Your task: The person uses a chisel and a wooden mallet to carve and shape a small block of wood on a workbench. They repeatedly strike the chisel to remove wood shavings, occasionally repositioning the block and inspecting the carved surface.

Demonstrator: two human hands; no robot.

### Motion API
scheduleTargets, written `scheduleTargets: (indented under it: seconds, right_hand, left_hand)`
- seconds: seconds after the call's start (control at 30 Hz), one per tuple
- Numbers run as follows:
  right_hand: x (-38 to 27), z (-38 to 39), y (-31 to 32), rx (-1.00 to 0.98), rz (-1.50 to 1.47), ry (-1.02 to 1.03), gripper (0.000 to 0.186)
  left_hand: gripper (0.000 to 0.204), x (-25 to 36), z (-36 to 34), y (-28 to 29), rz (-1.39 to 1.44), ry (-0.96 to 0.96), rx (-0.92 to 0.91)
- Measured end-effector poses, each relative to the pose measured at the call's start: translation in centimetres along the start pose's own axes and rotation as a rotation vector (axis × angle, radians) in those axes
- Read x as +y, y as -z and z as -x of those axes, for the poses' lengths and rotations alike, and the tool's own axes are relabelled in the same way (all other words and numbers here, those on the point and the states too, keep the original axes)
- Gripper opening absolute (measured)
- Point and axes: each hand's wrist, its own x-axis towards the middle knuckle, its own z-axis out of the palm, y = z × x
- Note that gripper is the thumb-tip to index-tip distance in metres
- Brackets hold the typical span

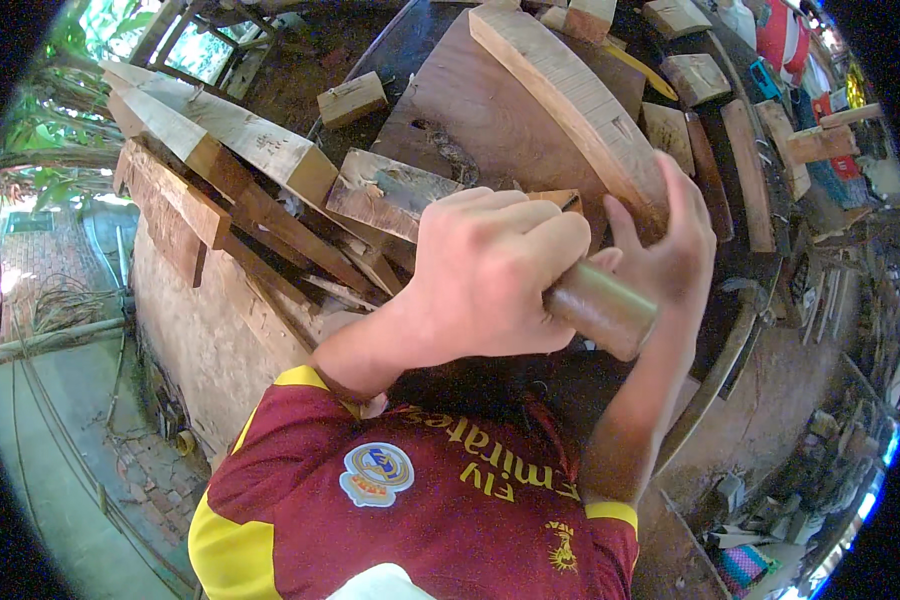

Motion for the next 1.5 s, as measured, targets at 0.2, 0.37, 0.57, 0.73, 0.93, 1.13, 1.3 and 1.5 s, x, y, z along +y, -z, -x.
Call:
scheduleTargets:
  seconds: [0.2,0.37,0.57,0.73,0.93,1.13,1.3,1.5]
  right_hand:
    - [-0.3,-1.1,-0.1,-0.016,0.119,-0.005,0.053]
    - [-1.7,0.7,0.3,0.342,-0.017,0.283,0.038]
    - [-1.2,-1.4,-0.4,-0.020,0.099,-0.022,0.051]
    - [-1.2,-2.6,-0.2,-0.108,0.054,-0.116,0.054]
    - [-1.6,2.6,3.2,0.203,-0.610,-0.399,0.055]
    - [-1.5,10.6,3.1,0.537,-0.480,-0.276,0.077]
    - [-1.8,12.9,1.9,0.596,-0.446,-0.162,0.072]
    - [0.4,13.3,2.8,0.384,-0.108,-0.149,0.078]
  left_hand:
    - [0.023,-0.4,-0.1,-0.3,0.015,0.004,-0.013]
    - [0.026,-0.3,0.0,0.1,0.008,0.044,-0.059]
    - [0.027,-0.3,0.4,-0.2,0.007,0.046,-0.068]
    - [0.028,-0.4,0.0,0.0,0.014,0.044,-0.059]
    - [0.028,-0.6,-0.6,-0.7,-0.006,0.094,0.013]
    - [0.027,-1.0,-1.9,-1.0,-0.047,0.145,0.058]
    - [0.026,-1.2,-1.6,-1.7,-0.094,0.156,0.043]
    - [0.025,-1.8,-1.8,-2.3,-0.160,0.162,0.033]
